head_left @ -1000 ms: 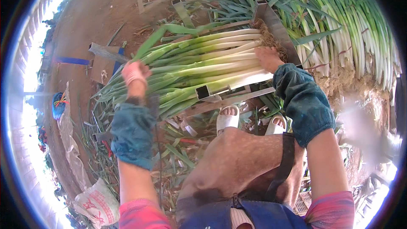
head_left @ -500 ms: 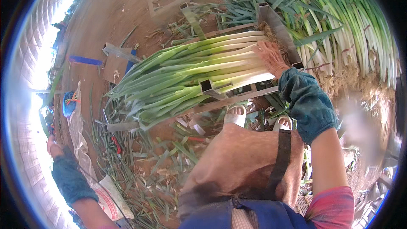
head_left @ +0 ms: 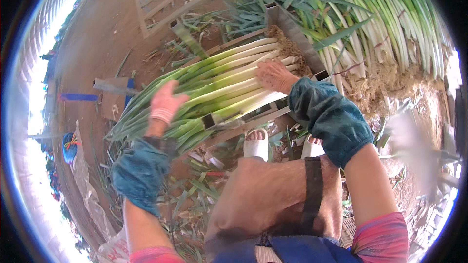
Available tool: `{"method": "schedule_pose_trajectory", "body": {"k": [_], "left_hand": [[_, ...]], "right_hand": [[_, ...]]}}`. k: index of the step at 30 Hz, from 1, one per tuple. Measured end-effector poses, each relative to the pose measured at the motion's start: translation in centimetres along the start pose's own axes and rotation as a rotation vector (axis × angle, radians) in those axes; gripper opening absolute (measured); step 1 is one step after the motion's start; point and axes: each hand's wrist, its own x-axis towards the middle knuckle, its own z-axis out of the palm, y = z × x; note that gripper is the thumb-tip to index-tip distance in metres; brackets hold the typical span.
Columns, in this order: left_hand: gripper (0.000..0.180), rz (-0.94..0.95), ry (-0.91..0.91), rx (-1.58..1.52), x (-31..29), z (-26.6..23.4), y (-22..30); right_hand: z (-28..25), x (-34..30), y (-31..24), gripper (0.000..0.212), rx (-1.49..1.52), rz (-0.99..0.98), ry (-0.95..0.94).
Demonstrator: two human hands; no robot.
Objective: The person picks up leeks from a pile by hand, places them into a metal frame, and aligns them.
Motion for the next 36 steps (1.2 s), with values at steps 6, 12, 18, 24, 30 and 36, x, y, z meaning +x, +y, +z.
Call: {"method": "schedule_pose_trajectory", "body": {"k": [6, 12, 18, 24, 30, 36], "left_hand": [[0.042, 0.181, -0.080, 0.194, -0.8, 3.2, 2.6], [0.034, 0.160, 0.260, 0.436, -0.9, -4.4, 3.1], [0.032, 0.144, 0.317, 0.539, 5.9, -3.6, 1.2], [0.038, -0.033, 0.116, 0.422, 11.8, 6.9, -1.5], [0.041, 0.087, 0.063, 0.334, 12.3, 9.1, -3.6], [0.049, -0.005, -0.051, 0.268, 13.3, 7.9, -2.6]], "right_hand": [[-4.2, -1.6, -1.0, 0.021, 0.159, -0.166, 0.336], [-6.9, 1.3, 0.5, 0.034, 0.079, -0.148, 0.472], [-3.4, 6.9, 3.3, 0.026, 0.006, -0.007, 0.583], [3.3, 11.1, 5.5, 0.013, -0.128, 0.292, 0.296], [6.2, 11.6, 7.1, 0.014, -0.092, 0.190, 0.328], [6.0, 11.8, 8.3, 0.027, 0.051, 0.140, 0.247]]}}
